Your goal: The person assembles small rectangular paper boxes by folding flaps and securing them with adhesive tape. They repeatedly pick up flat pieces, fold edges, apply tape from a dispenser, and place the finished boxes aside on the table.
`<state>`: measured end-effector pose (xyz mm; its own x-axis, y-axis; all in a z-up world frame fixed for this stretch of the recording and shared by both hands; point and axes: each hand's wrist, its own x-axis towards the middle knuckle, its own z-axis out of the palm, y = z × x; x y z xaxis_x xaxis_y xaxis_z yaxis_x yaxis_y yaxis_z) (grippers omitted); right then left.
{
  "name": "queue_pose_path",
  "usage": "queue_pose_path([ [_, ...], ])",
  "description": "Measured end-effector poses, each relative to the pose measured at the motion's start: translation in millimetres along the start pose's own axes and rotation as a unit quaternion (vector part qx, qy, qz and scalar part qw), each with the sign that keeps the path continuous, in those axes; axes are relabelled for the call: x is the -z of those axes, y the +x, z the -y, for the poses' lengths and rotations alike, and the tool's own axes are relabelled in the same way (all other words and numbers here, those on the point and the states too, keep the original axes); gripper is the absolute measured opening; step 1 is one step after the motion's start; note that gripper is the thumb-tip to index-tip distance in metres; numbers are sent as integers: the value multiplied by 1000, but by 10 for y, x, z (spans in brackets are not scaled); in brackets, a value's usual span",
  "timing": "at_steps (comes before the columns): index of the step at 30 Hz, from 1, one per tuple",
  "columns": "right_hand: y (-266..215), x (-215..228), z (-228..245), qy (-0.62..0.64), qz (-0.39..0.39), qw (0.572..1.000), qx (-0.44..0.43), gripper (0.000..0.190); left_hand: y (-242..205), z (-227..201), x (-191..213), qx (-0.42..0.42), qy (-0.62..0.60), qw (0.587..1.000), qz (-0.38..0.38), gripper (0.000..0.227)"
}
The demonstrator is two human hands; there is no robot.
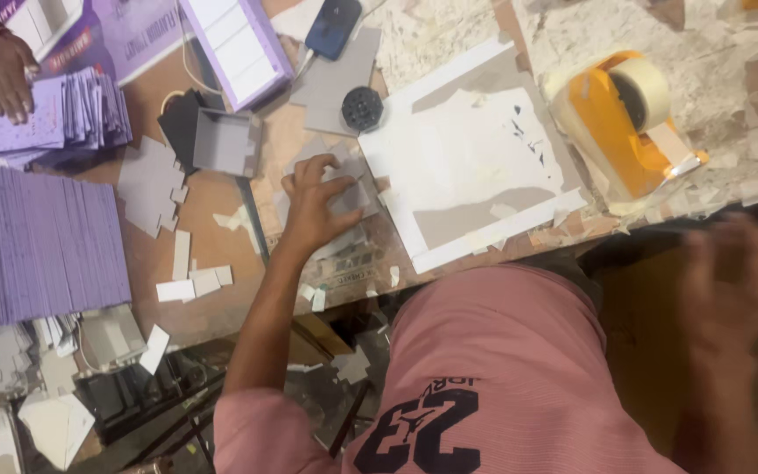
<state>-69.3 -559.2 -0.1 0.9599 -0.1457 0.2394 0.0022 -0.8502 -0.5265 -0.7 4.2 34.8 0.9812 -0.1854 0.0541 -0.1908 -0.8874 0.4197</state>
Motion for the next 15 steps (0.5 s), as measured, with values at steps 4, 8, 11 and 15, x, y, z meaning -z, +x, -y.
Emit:
queue_pose_path([
  [4,249,-417,1307,198,111,974,-9,40,-45,-317,86,-12,-185,975,-122,47],
  [8,505,-561,2276,292,337,888,113,104,98,-706,-148,-56,-406,883,-227,42],
  [11,593,-708,2597,296,308,876,224,112,107,-912,-281,-53,-470,856,-209,37],
  [15,758,-972,2434,223,180,930,230,119,197,-920,-341,25,-436,888,-147,24],
])
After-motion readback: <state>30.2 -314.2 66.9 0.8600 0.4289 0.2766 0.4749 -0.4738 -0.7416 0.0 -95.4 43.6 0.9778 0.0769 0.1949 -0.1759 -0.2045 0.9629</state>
